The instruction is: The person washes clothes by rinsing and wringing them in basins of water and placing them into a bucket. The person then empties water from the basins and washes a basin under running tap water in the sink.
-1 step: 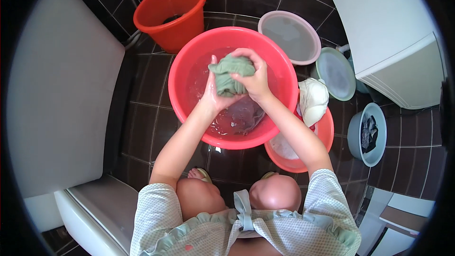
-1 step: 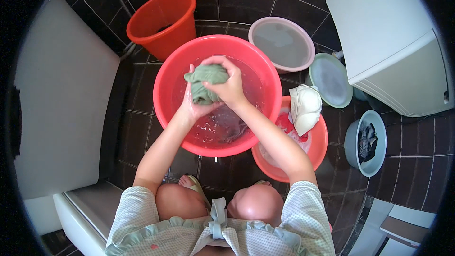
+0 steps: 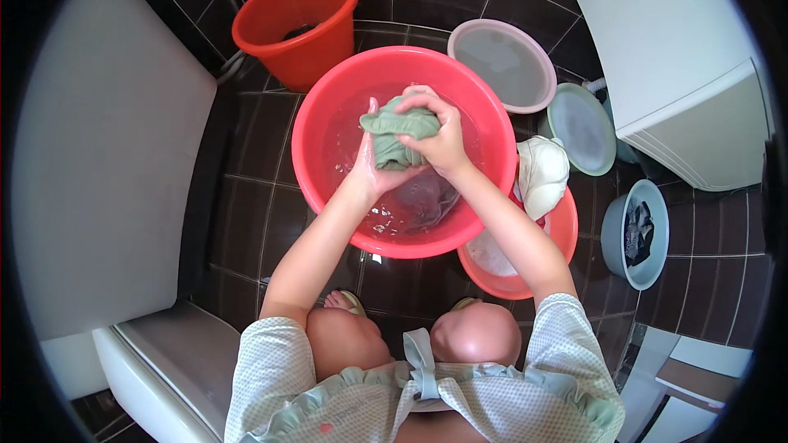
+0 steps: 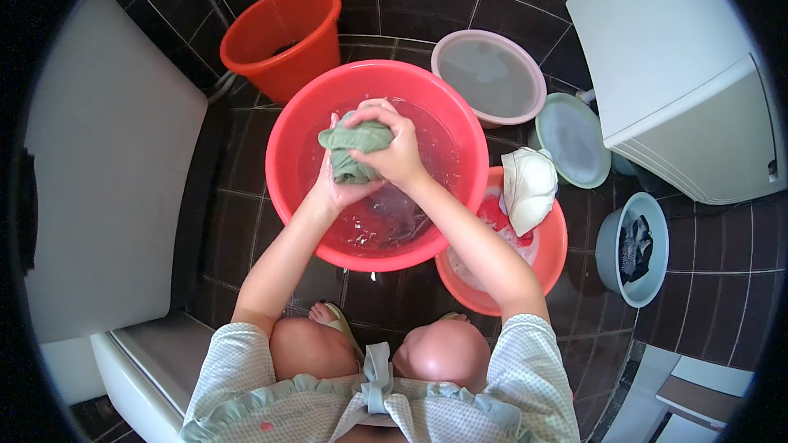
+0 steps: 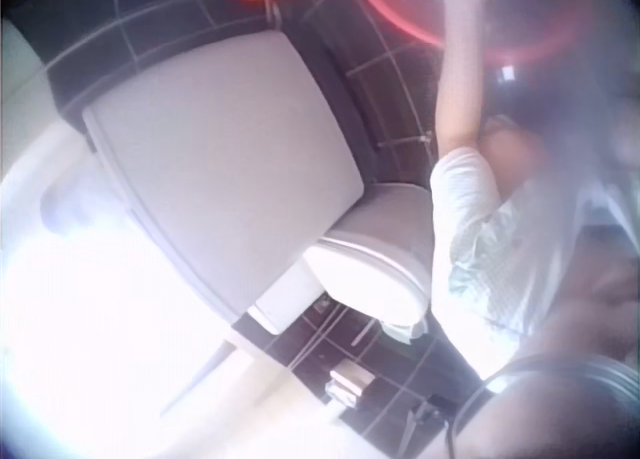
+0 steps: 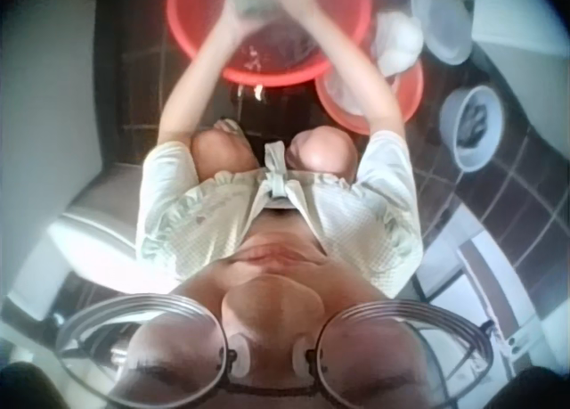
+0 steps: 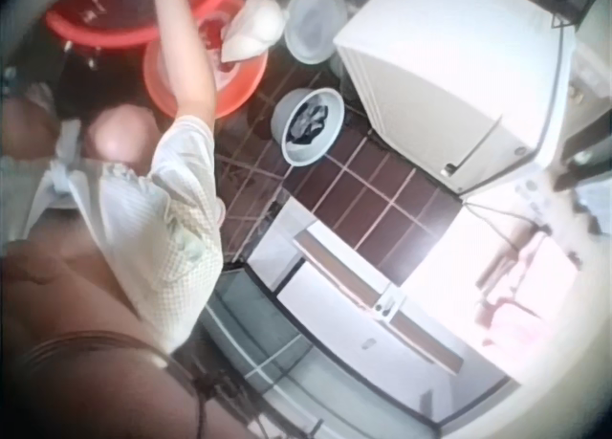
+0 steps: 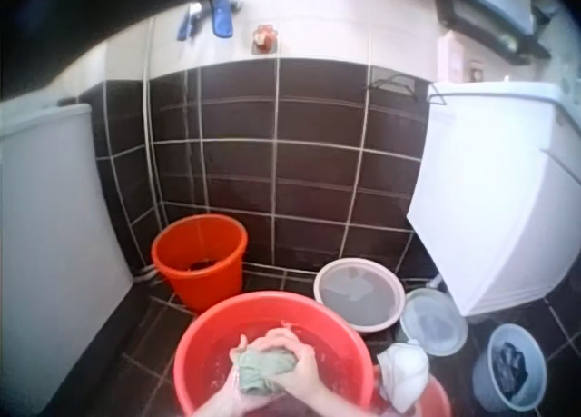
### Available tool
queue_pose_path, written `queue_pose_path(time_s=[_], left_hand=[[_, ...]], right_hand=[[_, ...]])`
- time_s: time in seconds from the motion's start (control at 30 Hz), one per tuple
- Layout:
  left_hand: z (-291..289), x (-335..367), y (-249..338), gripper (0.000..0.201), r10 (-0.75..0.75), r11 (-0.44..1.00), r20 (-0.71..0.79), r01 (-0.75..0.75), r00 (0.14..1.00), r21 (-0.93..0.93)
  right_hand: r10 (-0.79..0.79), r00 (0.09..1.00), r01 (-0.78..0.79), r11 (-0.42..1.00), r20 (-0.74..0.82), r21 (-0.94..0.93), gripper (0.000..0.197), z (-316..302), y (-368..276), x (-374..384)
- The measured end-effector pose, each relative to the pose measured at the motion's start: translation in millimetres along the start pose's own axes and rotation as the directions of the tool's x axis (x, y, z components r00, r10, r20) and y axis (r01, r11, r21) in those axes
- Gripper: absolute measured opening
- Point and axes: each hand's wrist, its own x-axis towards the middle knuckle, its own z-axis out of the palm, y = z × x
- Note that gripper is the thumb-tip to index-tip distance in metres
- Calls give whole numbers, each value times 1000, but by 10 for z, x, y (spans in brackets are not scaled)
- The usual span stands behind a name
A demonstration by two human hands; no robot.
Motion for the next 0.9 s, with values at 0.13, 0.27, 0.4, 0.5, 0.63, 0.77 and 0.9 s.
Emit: queue_pose_path(time_s=[0.13, 0.27, 0.4, 0.5, 0.63, 0.77, 0.9], left_hand=[[-317, 187, -70, 48, 41, 990, 125, -24, 991, -142], [-454, 347, -61, 33, 255, 949, 46, -241, 966, -201], [-435, 378, -68, 27, 386, 916, -158, -398, 909, -52], [-311, 264, -72, 23, 534, 845, -240, -523, 811, 115], [12, 216, -123, 23, 799, 598, -310, -627, 515, 500], [104, 212, -53, 22, 919, 347, -125, -620, 373, 704], [-74, 232, -37, 24, 889, 425, -201, -577, 412, 697]], right_hand=[[-78, 987, 107, 972, 143, -208, 38, 58, -200, -8], [-224, 958, 286, 705, 179, -649, 43, 160, -421, -68], [-214, 976, 205, 842, 42, -499, 42, 234, -234, -82], [-217, 973, 157, 878, -83, -452, 33, 310, -78, -108], [72, 857, -132, 988, -511, -82, 24, 447, 26, -101], [555, 570, -172, 801, -605, 573, 17, 516, 82, 13], [692, 502, -189, 673, -519, 715, 20, 548, 122, -44]])
